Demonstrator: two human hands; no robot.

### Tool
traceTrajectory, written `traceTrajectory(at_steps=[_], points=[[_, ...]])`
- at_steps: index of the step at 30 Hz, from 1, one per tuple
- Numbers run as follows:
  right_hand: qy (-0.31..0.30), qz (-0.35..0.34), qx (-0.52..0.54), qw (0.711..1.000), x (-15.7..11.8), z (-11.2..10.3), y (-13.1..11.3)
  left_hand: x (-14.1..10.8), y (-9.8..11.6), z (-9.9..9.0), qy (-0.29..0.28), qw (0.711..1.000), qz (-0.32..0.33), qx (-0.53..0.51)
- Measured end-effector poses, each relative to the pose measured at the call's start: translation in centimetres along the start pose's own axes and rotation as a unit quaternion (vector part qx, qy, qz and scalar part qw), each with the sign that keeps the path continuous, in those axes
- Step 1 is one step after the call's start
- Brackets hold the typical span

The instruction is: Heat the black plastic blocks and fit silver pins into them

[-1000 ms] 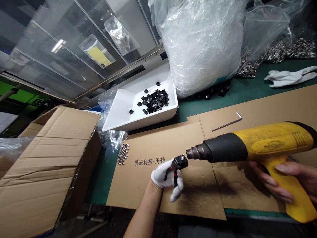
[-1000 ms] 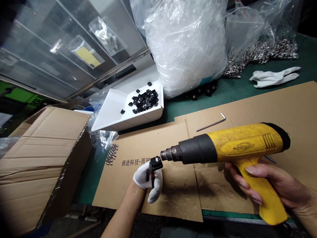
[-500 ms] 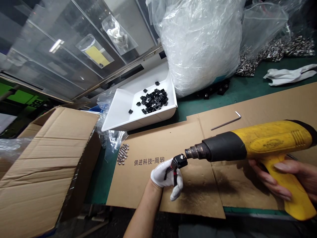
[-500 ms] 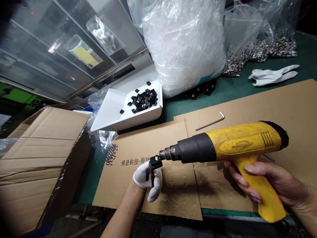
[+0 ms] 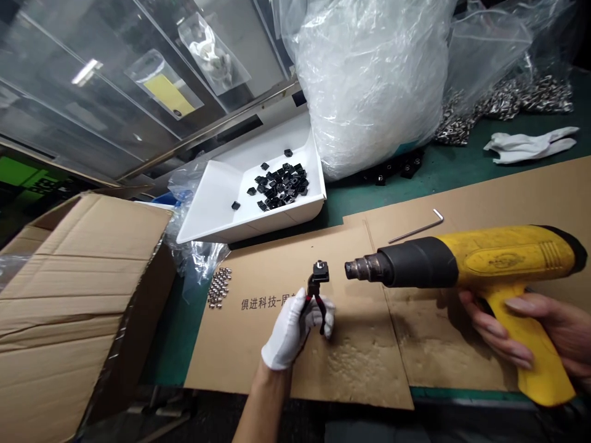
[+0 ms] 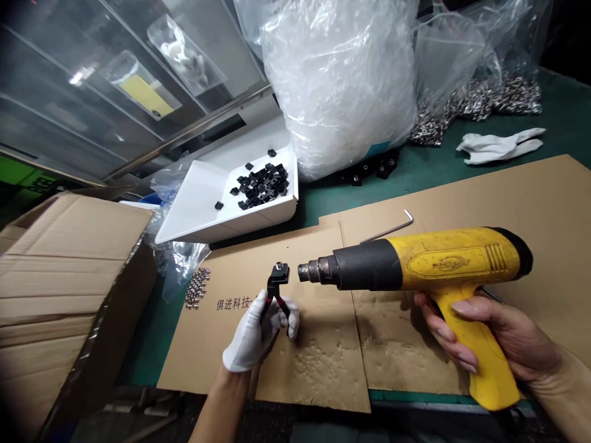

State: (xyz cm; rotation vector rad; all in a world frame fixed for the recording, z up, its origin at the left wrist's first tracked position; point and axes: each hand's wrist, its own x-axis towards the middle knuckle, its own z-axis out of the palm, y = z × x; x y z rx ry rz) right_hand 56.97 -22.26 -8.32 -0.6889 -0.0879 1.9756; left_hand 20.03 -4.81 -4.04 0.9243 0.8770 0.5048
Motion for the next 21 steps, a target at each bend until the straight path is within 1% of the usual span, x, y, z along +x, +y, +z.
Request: traceTrajectory(at_steps=[2, 5, 9, 15, 21], points=[[0.002, 0.001, -0.006, 1.000, -0.1, -0.3, 0.0, -0.5, 0.0, 0.2, 0.039, 0.998, 0.036, 0.041], [0.006, -0.003, -0.014, 1.000, 0.0, -0.4, -0.1, -0.9, -0.3, 0.2, 0.058, 0.994, 0.050, 0.083], [0.011, -0.006, -0.022, 1.000, 0.1, 0.3, -0.2, -1.0, -0.5, 0.1, 0.044, 0.988, 0.043, 0.140], [0.011, -0.018, -0.051, 0.998, -0.1, 1.4, -0.5, -1.2, 0.1, 0.4, 0.028, 0.972, 0.064, 0.225], [0.011, -0.011, -0.054, 0.998, 0.0, 1.5, -0.7, -1.4, 0.3, 0.9, 0.023, 0.962, 0.077, 0.262]])
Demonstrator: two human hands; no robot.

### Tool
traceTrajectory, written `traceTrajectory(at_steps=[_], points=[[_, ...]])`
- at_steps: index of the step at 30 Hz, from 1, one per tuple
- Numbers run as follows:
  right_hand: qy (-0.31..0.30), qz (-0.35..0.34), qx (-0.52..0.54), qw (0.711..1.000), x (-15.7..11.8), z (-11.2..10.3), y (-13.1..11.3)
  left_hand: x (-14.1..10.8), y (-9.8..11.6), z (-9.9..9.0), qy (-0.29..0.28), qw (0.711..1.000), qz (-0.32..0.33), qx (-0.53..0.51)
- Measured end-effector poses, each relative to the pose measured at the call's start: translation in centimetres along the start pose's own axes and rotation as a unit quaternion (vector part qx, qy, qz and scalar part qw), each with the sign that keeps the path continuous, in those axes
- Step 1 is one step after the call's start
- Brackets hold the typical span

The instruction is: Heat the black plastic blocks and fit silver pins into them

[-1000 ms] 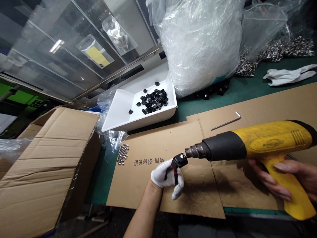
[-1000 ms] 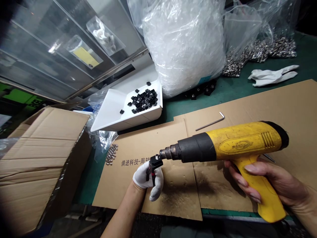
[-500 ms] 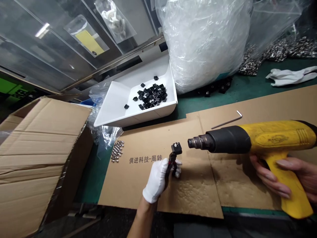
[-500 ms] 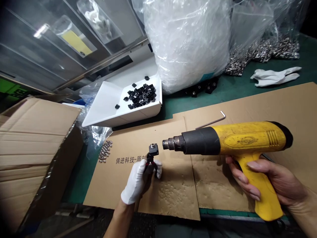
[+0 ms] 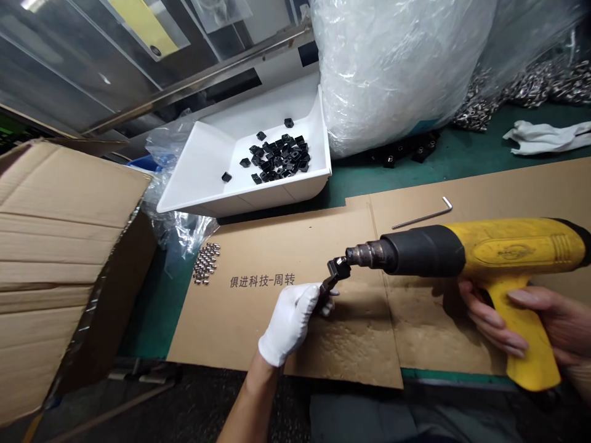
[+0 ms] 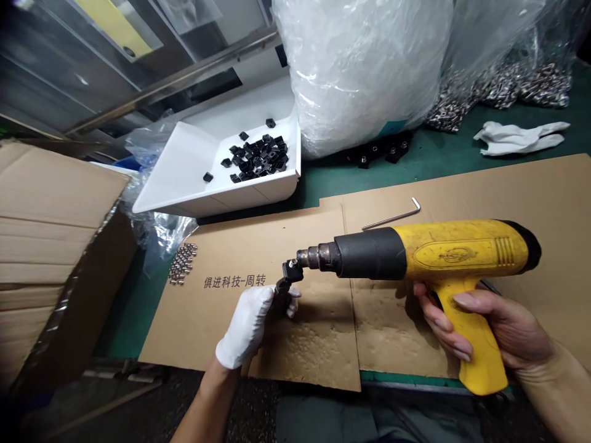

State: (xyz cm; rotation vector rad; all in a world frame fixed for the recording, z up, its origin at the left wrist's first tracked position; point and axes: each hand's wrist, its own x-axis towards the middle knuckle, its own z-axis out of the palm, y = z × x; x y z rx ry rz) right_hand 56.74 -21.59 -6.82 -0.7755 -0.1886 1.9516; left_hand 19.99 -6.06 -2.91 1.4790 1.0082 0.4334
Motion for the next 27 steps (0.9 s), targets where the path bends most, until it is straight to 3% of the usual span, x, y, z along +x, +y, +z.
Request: traceTrajectory(at_steps=[8, 27], points=[[-0.013, 0.010, -0.003, 1.000, -0.13, -0.43, -0.03, -0.51, 0.04, 0.08, 0.051, 0.995, 0.045, 0.076], [-0.001, 0.014, -0.011, 1.000, -0.03, -0.59, -0.13, -0.62, 0.22, 0.43, 0.060, 0.992, 0.057, 0.100]])
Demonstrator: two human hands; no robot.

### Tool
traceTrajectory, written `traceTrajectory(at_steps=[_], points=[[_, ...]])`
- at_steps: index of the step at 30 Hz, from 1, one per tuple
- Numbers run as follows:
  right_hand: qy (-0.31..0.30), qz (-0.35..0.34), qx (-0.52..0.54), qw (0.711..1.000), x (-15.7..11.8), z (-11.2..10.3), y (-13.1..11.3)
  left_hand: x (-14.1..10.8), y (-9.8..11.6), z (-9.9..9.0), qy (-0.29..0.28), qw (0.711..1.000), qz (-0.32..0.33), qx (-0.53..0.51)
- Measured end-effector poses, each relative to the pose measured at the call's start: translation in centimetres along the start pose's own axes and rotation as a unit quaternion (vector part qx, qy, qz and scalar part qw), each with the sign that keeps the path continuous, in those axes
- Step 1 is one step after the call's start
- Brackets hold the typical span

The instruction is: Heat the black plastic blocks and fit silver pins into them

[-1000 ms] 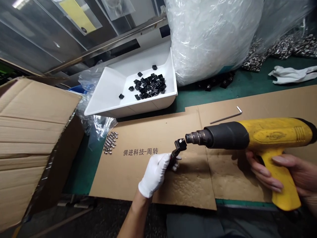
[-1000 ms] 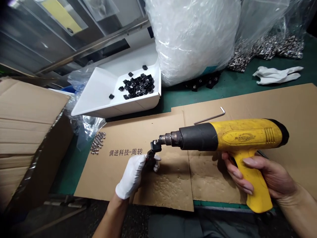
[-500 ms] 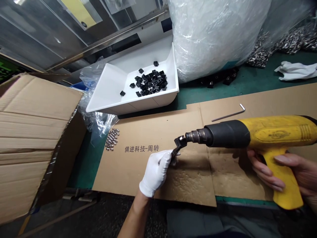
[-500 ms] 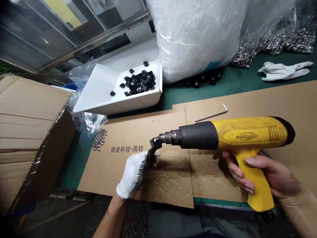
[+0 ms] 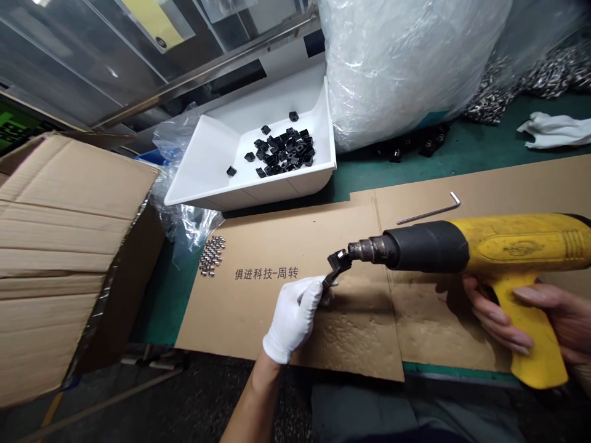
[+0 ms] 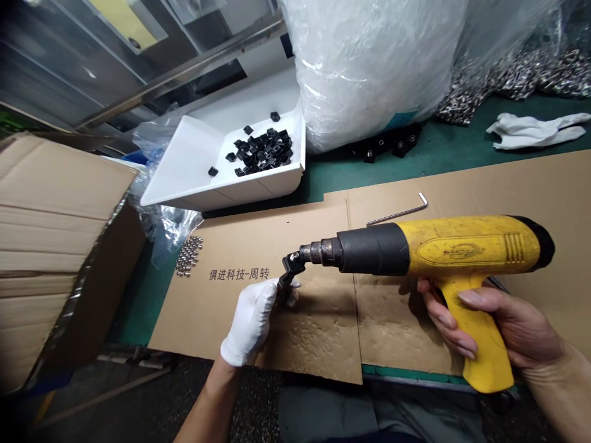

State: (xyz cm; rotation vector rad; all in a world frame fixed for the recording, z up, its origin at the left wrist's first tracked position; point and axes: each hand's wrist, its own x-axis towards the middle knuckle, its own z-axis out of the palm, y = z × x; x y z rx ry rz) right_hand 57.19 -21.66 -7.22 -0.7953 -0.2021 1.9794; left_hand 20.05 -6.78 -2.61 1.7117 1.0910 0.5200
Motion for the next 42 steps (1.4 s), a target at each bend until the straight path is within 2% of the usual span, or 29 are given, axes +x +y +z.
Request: traceTrajectory(at_steps=[7, 14, 26, 42], points=[[0.017, 0.005, 0.004, 1.000, -0.2, -0.2, 0.1, -0.1, 0.1, 0.1, 0.009, 1.000, -0.002, 0.009], [0.000, 0.002, 0.002, 1.000, -0.4, -0.6, 0.0, -0.3, 0.3, 0.0, 0.016, 0.999, 0.006, 0.047], [0.023, -0.002, -0.045, 0.999, -0.2, 1.4, -0.7, -0.4, 0.3, 0.2, 0.043, 0.996, 0.024, 0.069], [0.019, -0.003, -0.041, 0.999, -0.3, 1.3, -0.8, -0.4, 0.4, 0.4, 0.068, 0.990, 0.030, 0.121]])
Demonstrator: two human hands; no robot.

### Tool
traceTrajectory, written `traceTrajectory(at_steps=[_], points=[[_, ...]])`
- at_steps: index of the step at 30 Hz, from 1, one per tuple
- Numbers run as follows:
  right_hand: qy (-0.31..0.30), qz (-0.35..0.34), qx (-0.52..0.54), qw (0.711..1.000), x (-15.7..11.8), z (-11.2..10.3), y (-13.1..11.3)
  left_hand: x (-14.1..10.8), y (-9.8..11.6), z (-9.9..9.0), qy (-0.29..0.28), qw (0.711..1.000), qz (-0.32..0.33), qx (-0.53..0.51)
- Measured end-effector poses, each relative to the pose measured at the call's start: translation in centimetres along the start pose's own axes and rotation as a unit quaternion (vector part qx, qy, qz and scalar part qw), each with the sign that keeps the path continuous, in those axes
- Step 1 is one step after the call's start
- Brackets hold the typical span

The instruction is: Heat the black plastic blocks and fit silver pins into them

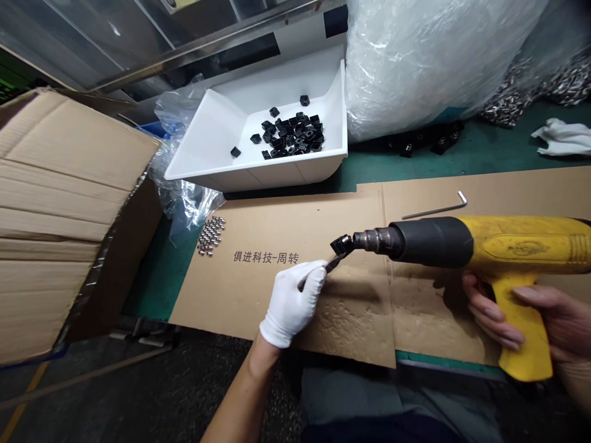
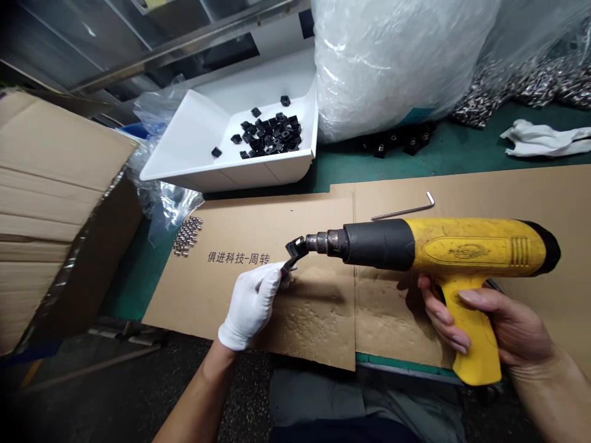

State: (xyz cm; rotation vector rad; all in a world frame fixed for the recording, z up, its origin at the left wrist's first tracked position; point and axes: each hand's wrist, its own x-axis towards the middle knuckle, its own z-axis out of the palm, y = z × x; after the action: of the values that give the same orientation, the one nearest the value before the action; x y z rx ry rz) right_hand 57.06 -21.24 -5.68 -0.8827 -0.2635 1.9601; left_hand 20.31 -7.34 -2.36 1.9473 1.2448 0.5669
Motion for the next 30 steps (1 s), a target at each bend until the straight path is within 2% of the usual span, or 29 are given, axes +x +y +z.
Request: traceTrajectory(at_steps=[30], points=[[0.011, 0.000, -0.014, 1.000, 0.04, 0.24, -0.12, -0.03, 0.07, 0.16, -0.002, 1.000, 0.017, -0.013]])
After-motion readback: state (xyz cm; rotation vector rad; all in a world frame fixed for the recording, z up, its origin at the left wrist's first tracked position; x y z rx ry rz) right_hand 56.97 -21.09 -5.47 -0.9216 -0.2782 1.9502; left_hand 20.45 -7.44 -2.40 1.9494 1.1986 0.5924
